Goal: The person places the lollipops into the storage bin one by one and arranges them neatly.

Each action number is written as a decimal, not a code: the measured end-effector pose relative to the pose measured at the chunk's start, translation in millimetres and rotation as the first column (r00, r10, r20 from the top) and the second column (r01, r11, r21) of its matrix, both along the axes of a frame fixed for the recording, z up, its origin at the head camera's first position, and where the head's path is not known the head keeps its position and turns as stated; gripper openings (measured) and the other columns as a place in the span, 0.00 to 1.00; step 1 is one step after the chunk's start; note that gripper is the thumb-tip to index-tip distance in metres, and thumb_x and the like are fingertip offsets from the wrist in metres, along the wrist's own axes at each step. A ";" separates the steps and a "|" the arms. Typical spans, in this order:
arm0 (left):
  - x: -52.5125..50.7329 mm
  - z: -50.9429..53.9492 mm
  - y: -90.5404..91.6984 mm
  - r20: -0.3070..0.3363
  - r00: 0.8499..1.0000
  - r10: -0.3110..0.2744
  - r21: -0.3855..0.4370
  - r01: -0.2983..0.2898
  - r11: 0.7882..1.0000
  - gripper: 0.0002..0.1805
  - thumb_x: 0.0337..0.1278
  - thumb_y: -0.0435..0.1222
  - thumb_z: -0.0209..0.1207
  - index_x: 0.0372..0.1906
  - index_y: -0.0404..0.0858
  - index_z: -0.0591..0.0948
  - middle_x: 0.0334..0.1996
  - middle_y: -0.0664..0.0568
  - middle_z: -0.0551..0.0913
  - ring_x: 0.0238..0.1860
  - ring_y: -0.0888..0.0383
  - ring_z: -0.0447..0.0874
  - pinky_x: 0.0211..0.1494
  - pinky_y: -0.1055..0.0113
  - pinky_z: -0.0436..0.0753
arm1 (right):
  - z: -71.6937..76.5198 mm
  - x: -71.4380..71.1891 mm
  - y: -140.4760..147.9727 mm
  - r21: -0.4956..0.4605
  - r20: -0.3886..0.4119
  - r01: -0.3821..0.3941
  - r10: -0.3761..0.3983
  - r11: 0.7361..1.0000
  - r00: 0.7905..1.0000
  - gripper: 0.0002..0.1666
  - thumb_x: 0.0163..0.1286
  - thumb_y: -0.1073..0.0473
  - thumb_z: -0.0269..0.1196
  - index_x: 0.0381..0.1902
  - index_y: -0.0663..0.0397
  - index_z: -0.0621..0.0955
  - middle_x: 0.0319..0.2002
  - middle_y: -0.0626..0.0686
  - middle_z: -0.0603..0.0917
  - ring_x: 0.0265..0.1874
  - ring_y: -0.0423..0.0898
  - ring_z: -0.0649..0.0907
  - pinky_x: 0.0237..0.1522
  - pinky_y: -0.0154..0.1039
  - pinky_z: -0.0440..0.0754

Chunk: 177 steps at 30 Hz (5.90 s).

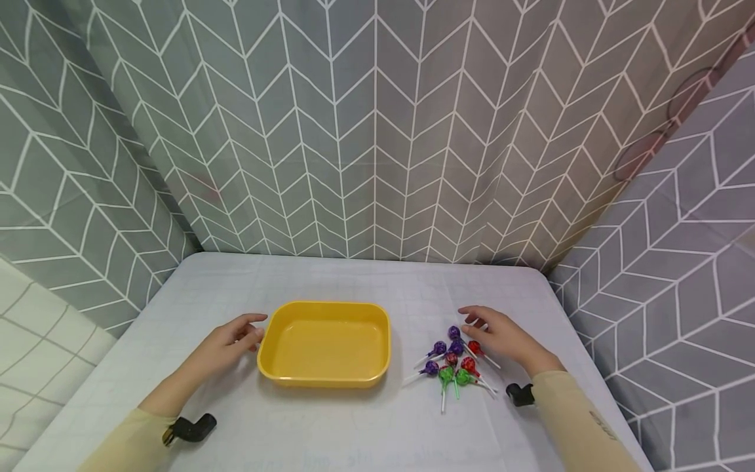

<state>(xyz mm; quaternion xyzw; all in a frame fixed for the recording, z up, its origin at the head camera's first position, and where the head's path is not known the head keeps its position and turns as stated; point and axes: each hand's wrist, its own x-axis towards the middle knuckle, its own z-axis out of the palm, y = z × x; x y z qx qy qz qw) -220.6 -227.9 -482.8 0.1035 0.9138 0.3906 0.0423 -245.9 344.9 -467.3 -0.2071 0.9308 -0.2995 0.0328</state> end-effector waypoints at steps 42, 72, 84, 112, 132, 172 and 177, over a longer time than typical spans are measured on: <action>6.6 -3.5 17.5 0.215 0.976 0.046 0.293 -0.109 0.950 0.28 0.70 0.43 0.58 0.70 0.38 0.69 0.28 0.45 0.80 0.26 0.50 0.76 0.28 0.64 0.78 | -11.2 -5.6 -9.3 -0.041 0.120 0.006 -0.001 0.999 0.993 0.24 0.73 0.48 0.62 0.60 0.55 0.79 0.48 0.47 0.82 0.45 0.46 0.79 0.51 0.51 0.77; 9.3 -3.2 18.1 0.228 0.973 0.038 0.343 -0.116 0.932 0.28 0.70 0.45 0.58 0.69 0.40 0.70 0.30 0.43 0.79 0.28 0.50 0.76 0.29 0.64 0.78 | -13.0 -7.9 -10.1 0.047 0.096 0.084 -0.089 0.995 0.991 0.20 0.68 0.47 0.66 0.51 0.51 0.85 0.42 0.45 0.84 0.38 0.42 0.80 0.46 0.47 0.81; 8.9 -5.5 19.1 0.231 0.972 0.054 0.341 -0.133 0.930 0.28 0.69 0.45 0.58 0.69 0.40 0.70 0.30 0.43 0.79 0.28 0.50 0.76 0.30 0.64 0.78 | -10.0 -9.3 -6.2 0.024 0.110 0.132 -0.134 0.991 0.985 0.23 0.68 0.45 0.66 0.55 0.51 0.84 0.45 0.46 0.84 0.40 0.44 0.80 0.45 0.44 0.81; 7.4 -11.7 20.0 0.220 0.973 0.063 0.359 -0.141 0.923 0.27 0.70 0.44 0.58 0.69 0.40 0.70 0.28 0.44 0.80 0.25 0.50 0.75 0.26 0.64 0.76 | 23.6 -10.6 -34.9 -0.024 0.027 0.175 -0.174 0.984 0.984 0.24 0.68 0.43 0.66 0.55 0.51 0.83 0.44 0.47 0.85 0.43 0.50 0.79 0.40 0.43 0.79; 9.2 -9.4 19.4 0.238 0.970 0.042 0.401 -0.138 0.906 0.27 0.70 0.45 0.58 0.69 0.42 0.70 0.30 0.42 0.80 0.27 0.50 0.75 0.26 0.64 0.75 | 39.4 -11.5 -94.8 -0.051 0.022 0.094 -0.093 0.994 0.995 0.20 0.67 0.43 0.66 0.52 0.45 0.85 0.42 0.40 0.85 0.43 0.45 0.79 0.44 0.42 0.80; 8.2 -14.0 18.0 0.226 0.974 0.034 0.431 -0.131 0.893 0.25 0.71 0.43 0.57 0.69 0.43 0.70 0.31 0.43 0.81 0.27 0.49 0.76 0.29 0.65 0.77 | 48.6 -23.2 -235.1 -0.031 0.062 -0.135 0.137 0.990 0.989 0.11 0.64 0.44 0.69 0.41 0.38 0.86 0.35 0.33 0.83 0.39 0.40 0.78 0.41 0.36 0.78; 8.0 -13.9 17.6 0.219 0.975 0.031 0.433 -0.126 0.892 0.25 0.71 0.43 0.57 0.69 0.43 0.70 0.30 0.43 0.81 0.27 0.49 0.76 0.29 0.65 0.77 | 50.1 -23.2 -247.9 -0.044 0.071 -0.179 0.182 0.983 0.981 0.10 0.65 0.45 0.69 0.41 0.38 0.86 0.34 0.32 0.83 0.36 0.40 0.78 0.39 0.35 0.79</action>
